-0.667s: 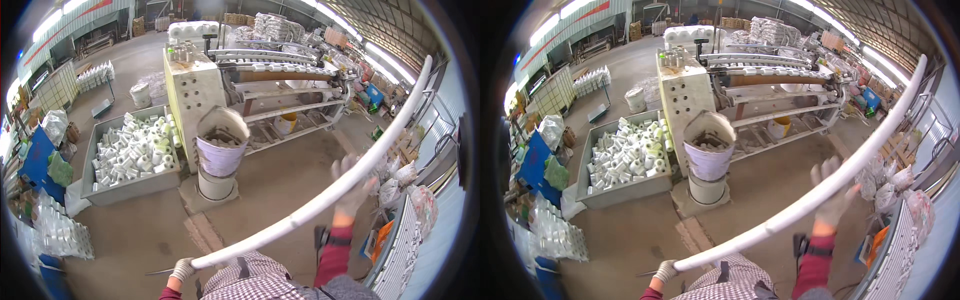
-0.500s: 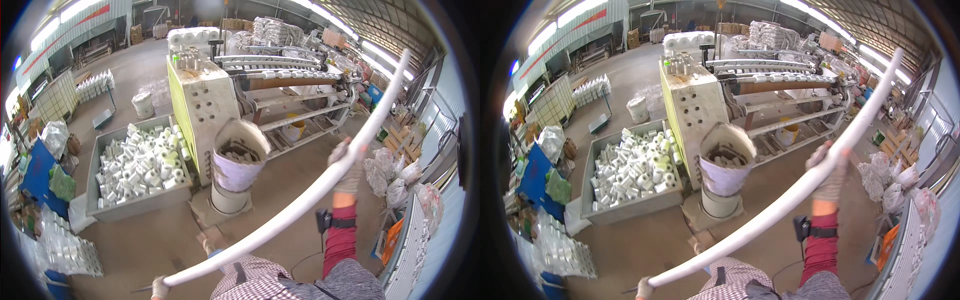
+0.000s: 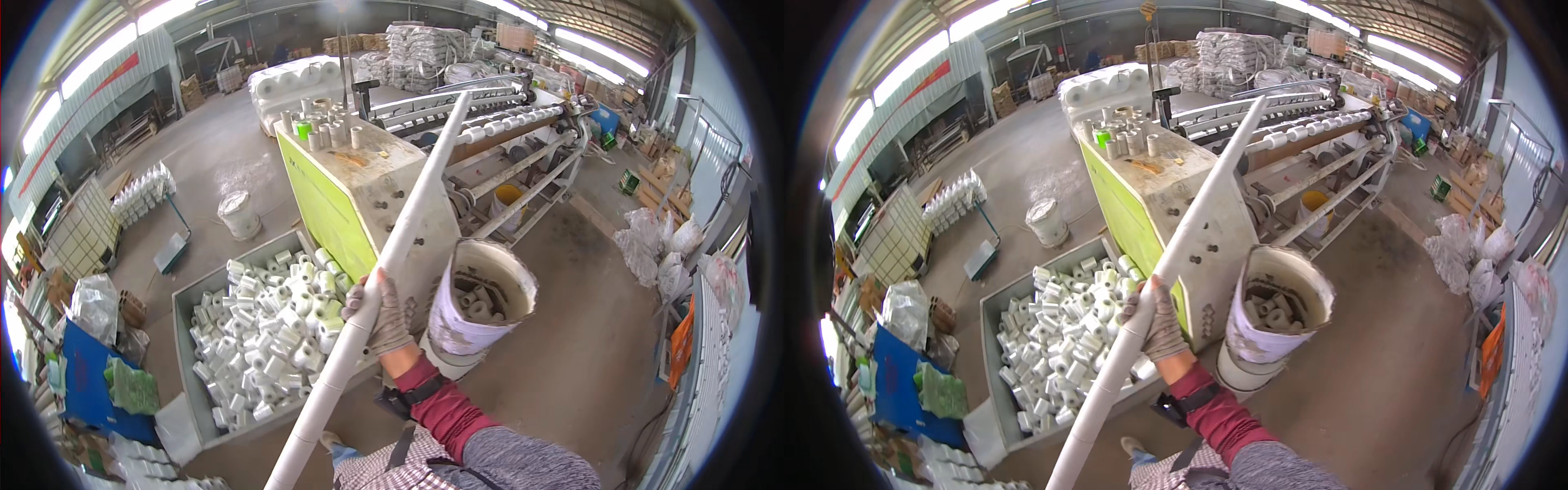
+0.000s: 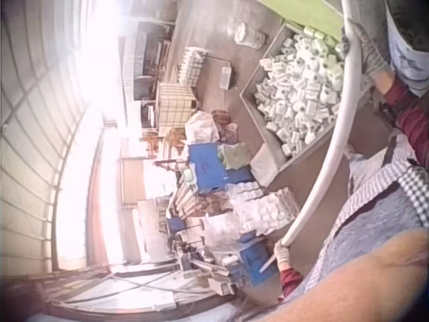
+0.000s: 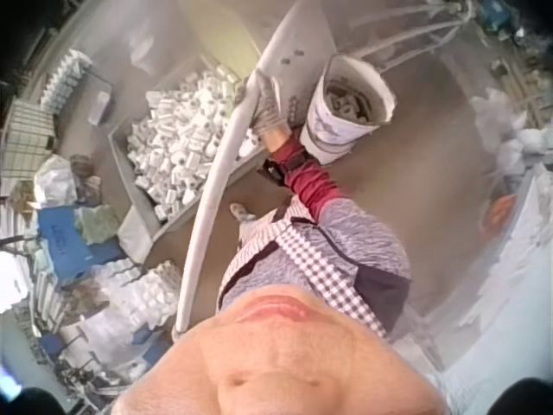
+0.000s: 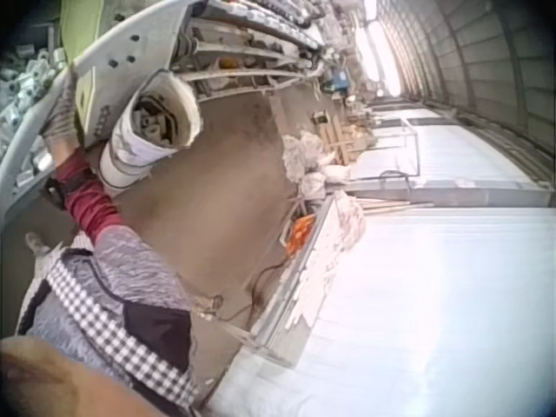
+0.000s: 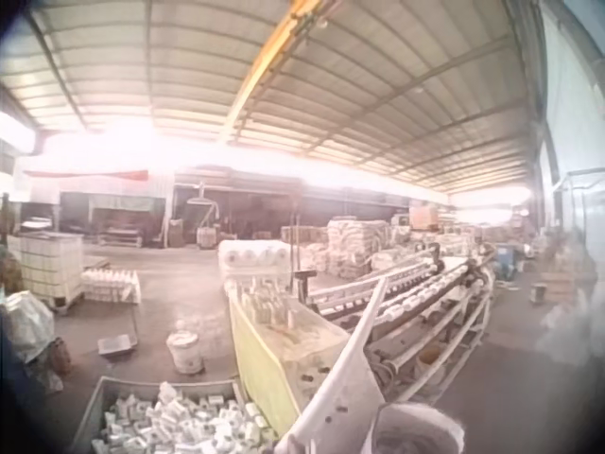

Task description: Operating an industrial winding machine and sorting pipe components on a factory floor.

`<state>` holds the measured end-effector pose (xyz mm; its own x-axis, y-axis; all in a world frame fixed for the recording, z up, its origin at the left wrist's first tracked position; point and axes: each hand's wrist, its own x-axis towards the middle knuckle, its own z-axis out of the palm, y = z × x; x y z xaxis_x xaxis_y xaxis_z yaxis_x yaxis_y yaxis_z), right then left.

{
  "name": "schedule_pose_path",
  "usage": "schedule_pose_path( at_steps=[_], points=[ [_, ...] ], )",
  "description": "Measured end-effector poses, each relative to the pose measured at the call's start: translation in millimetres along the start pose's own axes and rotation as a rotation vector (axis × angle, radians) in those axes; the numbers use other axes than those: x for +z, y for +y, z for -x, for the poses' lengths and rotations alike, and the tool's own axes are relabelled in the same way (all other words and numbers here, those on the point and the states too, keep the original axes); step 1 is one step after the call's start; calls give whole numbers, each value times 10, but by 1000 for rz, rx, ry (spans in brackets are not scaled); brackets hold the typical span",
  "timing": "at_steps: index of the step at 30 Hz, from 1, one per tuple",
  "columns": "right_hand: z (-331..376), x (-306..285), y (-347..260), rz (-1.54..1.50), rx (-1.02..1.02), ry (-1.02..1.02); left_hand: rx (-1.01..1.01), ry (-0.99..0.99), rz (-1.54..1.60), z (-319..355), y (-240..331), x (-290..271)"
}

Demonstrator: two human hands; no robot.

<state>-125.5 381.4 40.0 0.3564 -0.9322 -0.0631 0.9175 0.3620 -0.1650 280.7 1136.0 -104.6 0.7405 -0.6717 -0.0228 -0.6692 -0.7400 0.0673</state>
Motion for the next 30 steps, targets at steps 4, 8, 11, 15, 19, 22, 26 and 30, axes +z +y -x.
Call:
schedule_pose_path(
  at_steps=[4, 8, 11, 15, 19, 22, 26, 30],
  points=[
    [-751, 69, 796, 0, -1, 70, -94, -60, 203, -1190, -306, -183],
    [-1386, 231, 1147, 20, -45, 133, -43, -98, 182, -2457, -101, -403],
    [-1799, 295, 1212, 45, -105, 130, 9, -115, 175, -3201, 190, -545],
    [-2346, 202, 1132, 80, -171, 170, 55, -140, 156, -3824, 539, -604],
    [-2791, 136, 926, 71, -194, 180, 71, -156, 124, -4162, 763, -681],
    [-2971, 186, 783, 89, -208, 184, 74, -180, 99, -4286, 808, -683],
    [-3153, 178, 811, 63, -220, 175, 70, -188, 64, -4470, 672, -537],
    [-3485, 110, 794, 114, -312, 77, 13, -179, 91, -4933, 613, -662]
  ],
)
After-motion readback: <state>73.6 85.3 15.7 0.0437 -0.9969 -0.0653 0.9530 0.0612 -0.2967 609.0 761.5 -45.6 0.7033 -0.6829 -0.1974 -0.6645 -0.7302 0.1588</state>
